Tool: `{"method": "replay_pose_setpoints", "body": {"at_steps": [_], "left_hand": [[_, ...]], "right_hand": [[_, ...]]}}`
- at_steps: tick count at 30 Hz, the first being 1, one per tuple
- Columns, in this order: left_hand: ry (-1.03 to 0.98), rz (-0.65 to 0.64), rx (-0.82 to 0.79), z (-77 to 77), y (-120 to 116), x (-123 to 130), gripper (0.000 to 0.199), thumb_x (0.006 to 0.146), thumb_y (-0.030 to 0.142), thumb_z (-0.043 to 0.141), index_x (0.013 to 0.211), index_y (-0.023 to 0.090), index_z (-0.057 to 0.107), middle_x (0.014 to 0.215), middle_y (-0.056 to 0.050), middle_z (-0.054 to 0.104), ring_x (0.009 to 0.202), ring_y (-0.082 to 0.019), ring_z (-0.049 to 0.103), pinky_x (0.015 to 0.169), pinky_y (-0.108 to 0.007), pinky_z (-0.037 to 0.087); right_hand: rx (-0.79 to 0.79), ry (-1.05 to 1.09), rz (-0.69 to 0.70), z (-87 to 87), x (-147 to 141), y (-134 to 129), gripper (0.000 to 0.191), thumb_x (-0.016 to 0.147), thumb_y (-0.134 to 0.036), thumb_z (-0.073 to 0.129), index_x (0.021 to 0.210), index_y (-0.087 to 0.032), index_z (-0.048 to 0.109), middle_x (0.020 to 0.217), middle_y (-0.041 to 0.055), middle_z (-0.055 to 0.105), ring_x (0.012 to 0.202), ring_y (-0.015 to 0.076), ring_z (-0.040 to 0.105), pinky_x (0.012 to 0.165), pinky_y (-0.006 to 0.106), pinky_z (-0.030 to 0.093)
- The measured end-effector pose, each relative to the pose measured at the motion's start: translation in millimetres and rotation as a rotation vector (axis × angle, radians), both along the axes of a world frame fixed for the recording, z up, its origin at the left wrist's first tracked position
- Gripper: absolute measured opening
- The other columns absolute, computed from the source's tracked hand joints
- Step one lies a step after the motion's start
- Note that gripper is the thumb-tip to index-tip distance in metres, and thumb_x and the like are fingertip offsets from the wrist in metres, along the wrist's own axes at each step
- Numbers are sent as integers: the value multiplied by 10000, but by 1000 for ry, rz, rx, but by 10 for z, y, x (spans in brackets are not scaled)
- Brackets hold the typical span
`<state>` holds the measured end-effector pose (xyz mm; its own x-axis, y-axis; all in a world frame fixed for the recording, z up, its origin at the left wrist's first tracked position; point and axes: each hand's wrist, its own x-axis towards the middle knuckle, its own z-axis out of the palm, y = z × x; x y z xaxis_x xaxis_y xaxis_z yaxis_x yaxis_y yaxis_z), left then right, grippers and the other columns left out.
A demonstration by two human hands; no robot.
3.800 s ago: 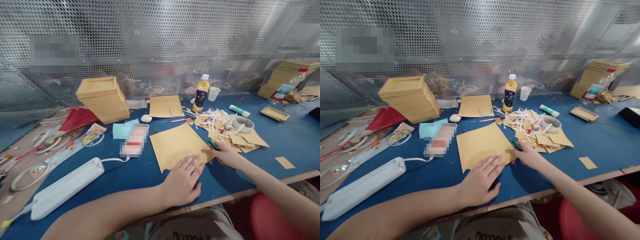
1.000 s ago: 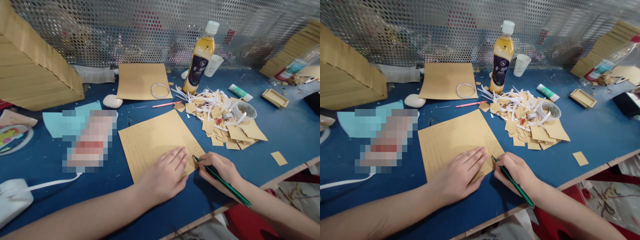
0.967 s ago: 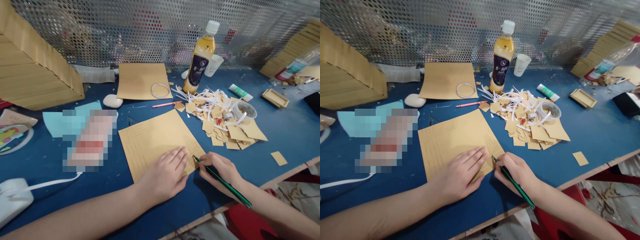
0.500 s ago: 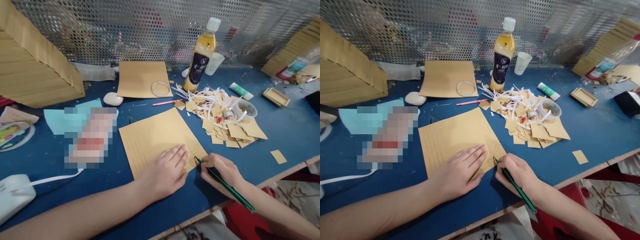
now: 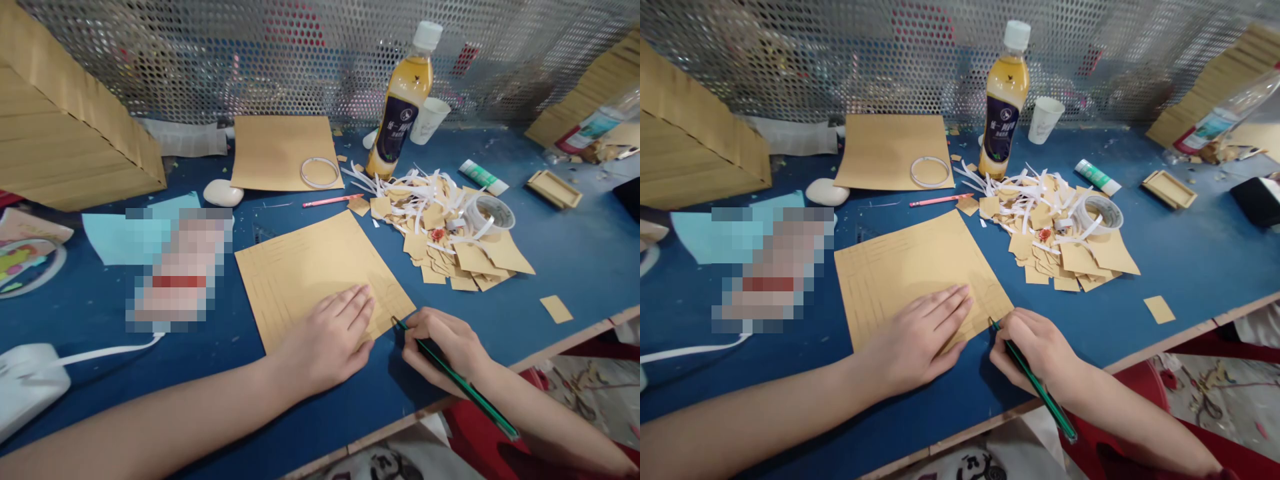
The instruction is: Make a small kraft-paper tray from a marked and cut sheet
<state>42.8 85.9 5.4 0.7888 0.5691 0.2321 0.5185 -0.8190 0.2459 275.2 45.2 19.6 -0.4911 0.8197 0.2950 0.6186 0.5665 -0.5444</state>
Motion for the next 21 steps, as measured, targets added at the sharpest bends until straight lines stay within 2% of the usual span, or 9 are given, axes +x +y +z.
{"method": "replay_pose_setpoints", "body": {"at_steps": [3,9,21], "left_hand": [[11,2,3,5,0,-1,461,963,337,407,1296,45,533,1403,-159,480,1305,-262,454,1068,-373,396],[-1,4,-1,-4,0,-1,455,960,334,419,1291,42,532,1399,-170,482,1306,-267,451,1065,-379,399],[4,11,-2,-5,1,2,456,964,340,413,1291,48,538,1401,-162,481,1303,-264,455,1057,-383,411]], "right_hand": [[-49,7,41,5,17,0,220,805,-69,576,822,-222,418,754,15,562,653,142,539,582,259,440],[-51,9,53,9,27,1,241,785,-44,581,805,-217,415,729,9,538,627,129,496,564,250,402],[28,-28,69,16,16,7,221,774,-23,539,776,-210,420,702,9,533,586,120,458,537,243,359]]}}
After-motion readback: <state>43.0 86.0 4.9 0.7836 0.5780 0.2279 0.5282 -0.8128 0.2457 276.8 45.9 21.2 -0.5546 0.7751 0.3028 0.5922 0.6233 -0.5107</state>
